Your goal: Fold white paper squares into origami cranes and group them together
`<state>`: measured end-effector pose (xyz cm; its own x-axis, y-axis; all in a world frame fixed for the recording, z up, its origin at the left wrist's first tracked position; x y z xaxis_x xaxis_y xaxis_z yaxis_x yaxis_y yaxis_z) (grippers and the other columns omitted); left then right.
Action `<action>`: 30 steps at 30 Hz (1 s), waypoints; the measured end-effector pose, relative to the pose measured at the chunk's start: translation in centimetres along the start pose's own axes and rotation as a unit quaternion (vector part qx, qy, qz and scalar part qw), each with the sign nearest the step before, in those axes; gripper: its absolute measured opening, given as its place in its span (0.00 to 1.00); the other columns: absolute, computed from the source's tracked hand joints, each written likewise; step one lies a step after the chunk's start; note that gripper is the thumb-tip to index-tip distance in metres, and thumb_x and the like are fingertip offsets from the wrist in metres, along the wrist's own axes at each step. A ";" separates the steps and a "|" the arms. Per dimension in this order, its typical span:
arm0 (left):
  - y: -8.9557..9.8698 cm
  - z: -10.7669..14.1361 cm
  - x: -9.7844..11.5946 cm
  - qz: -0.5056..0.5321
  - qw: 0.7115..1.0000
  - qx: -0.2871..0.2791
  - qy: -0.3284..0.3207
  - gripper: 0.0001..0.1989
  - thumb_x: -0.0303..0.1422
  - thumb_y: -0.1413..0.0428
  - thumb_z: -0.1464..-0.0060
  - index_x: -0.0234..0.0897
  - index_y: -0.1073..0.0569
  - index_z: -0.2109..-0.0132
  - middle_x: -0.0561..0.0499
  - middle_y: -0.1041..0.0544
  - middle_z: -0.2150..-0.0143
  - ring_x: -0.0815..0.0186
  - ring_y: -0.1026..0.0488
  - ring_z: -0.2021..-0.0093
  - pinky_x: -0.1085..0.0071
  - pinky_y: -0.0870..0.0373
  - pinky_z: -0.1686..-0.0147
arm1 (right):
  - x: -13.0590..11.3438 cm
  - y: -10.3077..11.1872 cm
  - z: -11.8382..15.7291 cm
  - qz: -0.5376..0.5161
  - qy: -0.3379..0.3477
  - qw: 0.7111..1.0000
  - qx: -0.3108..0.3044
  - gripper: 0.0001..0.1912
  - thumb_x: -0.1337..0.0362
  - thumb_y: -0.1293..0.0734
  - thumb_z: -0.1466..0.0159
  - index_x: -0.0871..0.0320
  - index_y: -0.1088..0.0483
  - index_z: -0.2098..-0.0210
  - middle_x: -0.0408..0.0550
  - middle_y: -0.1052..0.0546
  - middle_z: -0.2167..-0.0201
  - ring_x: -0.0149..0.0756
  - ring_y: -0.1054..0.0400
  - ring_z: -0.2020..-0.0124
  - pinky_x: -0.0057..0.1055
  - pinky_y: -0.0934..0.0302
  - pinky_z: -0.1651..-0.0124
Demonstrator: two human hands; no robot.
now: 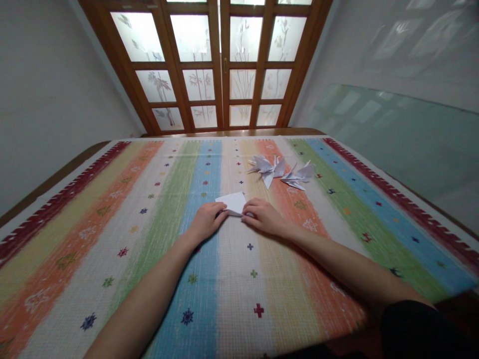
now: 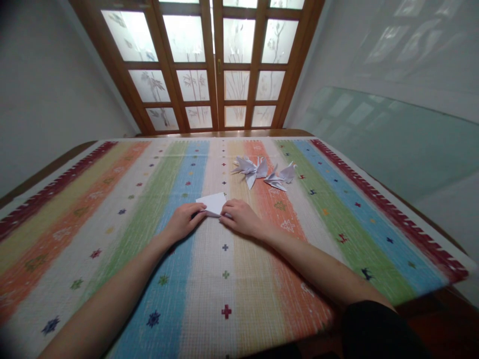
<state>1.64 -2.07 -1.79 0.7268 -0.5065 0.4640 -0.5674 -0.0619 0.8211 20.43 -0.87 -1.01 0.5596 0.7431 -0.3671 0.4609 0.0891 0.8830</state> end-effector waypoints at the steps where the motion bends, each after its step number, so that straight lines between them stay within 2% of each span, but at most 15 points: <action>1: -0.1 -0.1 0.0 -0.005 1.000 0.009 0.014 0.09 0.35 0.48 0.39 0.38 0.25 0.64 0.47 0.21 0.62 0.61 0.25 0.59 0.63 0.30 0.56 | 0.0 -0.1 0.1 -0.003 -0.009 1.000 0.006 0.06 0.65 0.34 0.36 0.59 0.24 0.66 0.51 0.23 0.66 0.39 0.31 0.62 0.36 0.39 0.55; 5: -0.3 -0.6 -0.1 -0.045 0.996 0.046 0.062 0.07 0.33 0.45 0.42 0.36 0.26 0.68 0.47 0.24 0.64 0.59 0.28 0.59 0.63 0.31 0.56 | 0.3 -0.2 0.2 -0.014 -0.055 0.998 0.032 0.06 0.68 0.33 0.37 0.60 0.24 0.69 0.52 0.23 0.66 0.38 0.31 0.63 0.35 0.38 0.57; 8: -0.5 -0.8 -0.1 -0.085 0.992 0.043 0.078 0.05 0.34 0.43 0.44 0.36 0.26 0.65 0.45 0.24 0.61 0.57 0.29 0.57 0.61 0.32 0.55 | 0.3 -0.3 0.3 -0.019 -0.073 0.996 0.049 0.05 0.68 0.32 0.38 0.61 0.24 0.63 0.53 0.23 0.65 0.39 0.31 0.62 0.35 0.38 0.56; 11: -0.6 -0.8 -0.1 -0.115 0.989 0.033 0.092 0.08 0.35 0.42 0.45 0.35 0.25 0.60 0.44 0.24 0.57 0.54 0.30 0.54 0.60 0.33 0.54 | 0.3 -0.4 0.5 -0.015 -0.064 0.996 0.064 0.08 0.70 0.33 0.37 0.60 0.23 0.59 0.53 0.23 0.63 0.39 0.31 0.60 0.35 0.38 0.56; 14: -0.5 -0.7 -0.1 -0.129 0.986 0.030 0.105 0.11 0.36 0.41 0.45 0.35 0.25 0.56 0.43 0.24 0.55 0.53 0.30 0.53 0.58 0.33 0.53 | 0.1 -0.6 0.6 0.008 -0.028 0.998 0.049 0.09 0.70 0.35 0.36 0.57 0.22 0.63 0.52 0.24 0.63 0.39 0.32 0.60 0.36 0.39 0.56; 17: -0.4 -0.5 -0.1 -0.114 0.988 0.031 0.096 0.10 0.37 0.41 0.45 0.36 0.25 0.57 0.44 0.24 0.55 0.53 0.30 0.52 0.58 0.33 0.52 | -0.1 -0.6 0.9 0.020 -0.011 0.999 0.031 0.09 0.70 0.35 0.36 0.57 0.22 0.62 0.52 0.24 0.62 0.40 0.32 0.59 0.38 0.38 0.54; 20: 0.0 -0.4 -0.2 -0.060 0.995 0.037 0.076 0.10 0.38 0.44 0.42 0.36 0.25 0.62 0.45 0.23 0.57 0.56 0.29 0.53 0.59 0.33 0.52 | 0.0 -0.3 1.2 -0.013 -0.036 0.998 0.044 0.12 0.69 0.33 0.38 0.58 0.25 0.55 0.54 0.24 0.59 0.42 0.31 0.57 0.41 0.37 0.52; 23: 0.4 -0.3 -0.3 -0.014 0.998 0.031 0.057 0.16 0.40 0.52 0.37 0.37 0.26 0.69 0.46 0.23 0.60 0.58 0.28 0.55 0.60 0.34 0.51 | 0.5 0.1 1.5 -0.075 -0.074 0.992 0.067 0.22 0.66 0.29 0.42 0.60 0.31 0.48 0.54 0.25 0.56 0.42 0.30 0.57 0.41 0.36 0.52; 26: 0.5 -0.2 -0.2 0.001 0.998 0.024 0.057 0.21 0.38 0.56 0.36 0.37 0.27 0.72 0.46 0.22 0.59 0.60 0.28 0.55 0.60 0.34 0.51 | 1.1 0.4 1.6 -0.118 -0.108 0.983 0.092 0.21 0.64 0.30 0.41 0.58 0.32 0.48 0.54 0.25 0.54 0.40 0.30 0.56 0.40 0.35 0.52; 30: 0.3 0.0 0.1 -0.050 0.997 0.010 0.055 0.13 0.41 0.43 0.45 0.37 0.29 0.71 0.45 0.23 0.57 0.56 0.29 0.53 0.58 0.35 0.50 | 2.0 0.4 1.6 -0.135 -0.144 0.974 0.111 0.15 0.68 0.36 0.37 0.58 0.30 0.51 0.53 0.23 0.56 0.39 0.29 0.56 0.40 0.36 0.51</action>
<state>1.55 -2.14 -1.51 0.8176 -0.3996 0.4145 -0.4967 -0.1255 0.8588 22.83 -0.38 -1.87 0.5522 0.4927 -0.6725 0.7381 0.0861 0.6692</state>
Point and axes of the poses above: each hand's wrist, its own z-axis away from the middle knuckle, its own y-axis out of the back of the hand, x = y × z, the point moved 4 cm from there along -z, towards the middle knuckle
